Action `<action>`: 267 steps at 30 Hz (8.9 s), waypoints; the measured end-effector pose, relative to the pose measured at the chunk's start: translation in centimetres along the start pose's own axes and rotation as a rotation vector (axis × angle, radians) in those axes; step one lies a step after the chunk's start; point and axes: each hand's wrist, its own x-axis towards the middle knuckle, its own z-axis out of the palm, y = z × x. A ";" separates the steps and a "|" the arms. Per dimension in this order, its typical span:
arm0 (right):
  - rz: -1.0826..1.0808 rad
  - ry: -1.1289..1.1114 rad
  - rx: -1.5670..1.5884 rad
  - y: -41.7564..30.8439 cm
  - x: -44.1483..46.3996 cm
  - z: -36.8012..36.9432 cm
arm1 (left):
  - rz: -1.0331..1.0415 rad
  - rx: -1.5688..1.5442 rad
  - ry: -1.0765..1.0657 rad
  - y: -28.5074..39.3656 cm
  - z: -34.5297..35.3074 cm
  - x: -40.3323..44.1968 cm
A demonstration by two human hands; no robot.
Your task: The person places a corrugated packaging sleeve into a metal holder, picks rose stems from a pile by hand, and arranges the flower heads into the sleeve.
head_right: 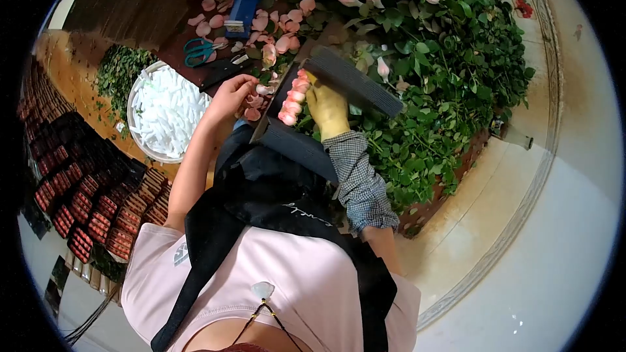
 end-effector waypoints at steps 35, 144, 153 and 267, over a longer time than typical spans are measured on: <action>-0.180 -0.469 -0.215 0.0 -2.6 0.4 | 0.016 0.339 -0.144 -4.0 4.7 -0.3; -0.038 -0.409 -0.329 0.0 -2.6 -0.6 | 1.152 1.603 -0.083 7.5 15.8 5.1; -0.208 -0.296 -0.404 -0.1 -2.9 -0.4 | 1.141 0.878 0.311 15.3 4.4 -0.5; 0.069 -0.238 0.028 -0.2 -3.9 -3.3 | 0.309 1.785 -0.606 3.2 12.0 2.2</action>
